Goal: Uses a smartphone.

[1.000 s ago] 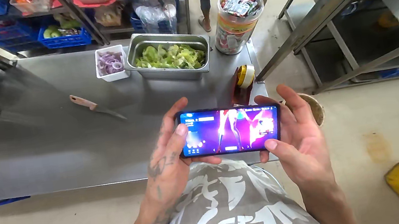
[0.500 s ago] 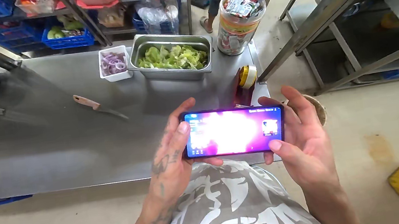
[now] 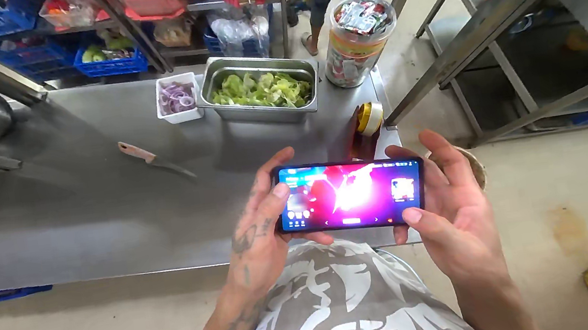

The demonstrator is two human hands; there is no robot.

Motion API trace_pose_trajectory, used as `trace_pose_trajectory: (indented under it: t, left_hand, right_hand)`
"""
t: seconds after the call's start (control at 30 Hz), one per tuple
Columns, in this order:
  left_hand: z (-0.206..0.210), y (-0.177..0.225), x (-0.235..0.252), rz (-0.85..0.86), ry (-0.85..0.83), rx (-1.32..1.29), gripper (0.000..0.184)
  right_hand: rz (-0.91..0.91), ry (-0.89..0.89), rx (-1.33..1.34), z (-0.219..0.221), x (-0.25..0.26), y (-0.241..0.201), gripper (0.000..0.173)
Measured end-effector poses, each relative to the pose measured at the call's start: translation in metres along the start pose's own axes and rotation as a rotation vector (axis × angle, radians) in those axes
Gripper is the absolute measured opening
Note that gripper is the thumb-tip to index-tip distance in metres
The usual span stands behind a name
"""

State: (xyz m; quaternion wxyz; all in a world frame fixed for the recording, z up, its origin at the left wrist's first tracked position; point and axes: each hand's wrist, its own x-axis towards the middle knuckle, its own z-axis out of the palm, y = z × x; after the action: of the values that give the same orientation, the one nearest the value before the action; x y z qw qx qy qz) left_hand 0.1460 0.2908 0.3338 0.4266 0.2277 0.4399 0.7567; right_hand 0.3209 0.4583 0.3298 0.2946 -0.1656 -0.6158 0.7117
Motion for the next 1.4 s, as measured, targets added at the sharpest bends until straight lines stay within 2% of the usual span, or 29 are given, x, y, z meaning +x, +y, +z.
trace_pose_trajectory:
  t: [1.23,1.4]
  left_hand:
    - [-0.0009,-0.0055,0.0025,-0.041,0.044,-0.012,0.044]
    - [-0.0036,-0.0059,0.0025,-0.037,0.0,-0.012,0.046]
  right_hand:
    - [0.03,0.008,0.006,-0.0035,0.0002,0.0062,0.087]
    - [0.021,0.016,0.002,-0.0031,0.0004,0.0055,0.088]
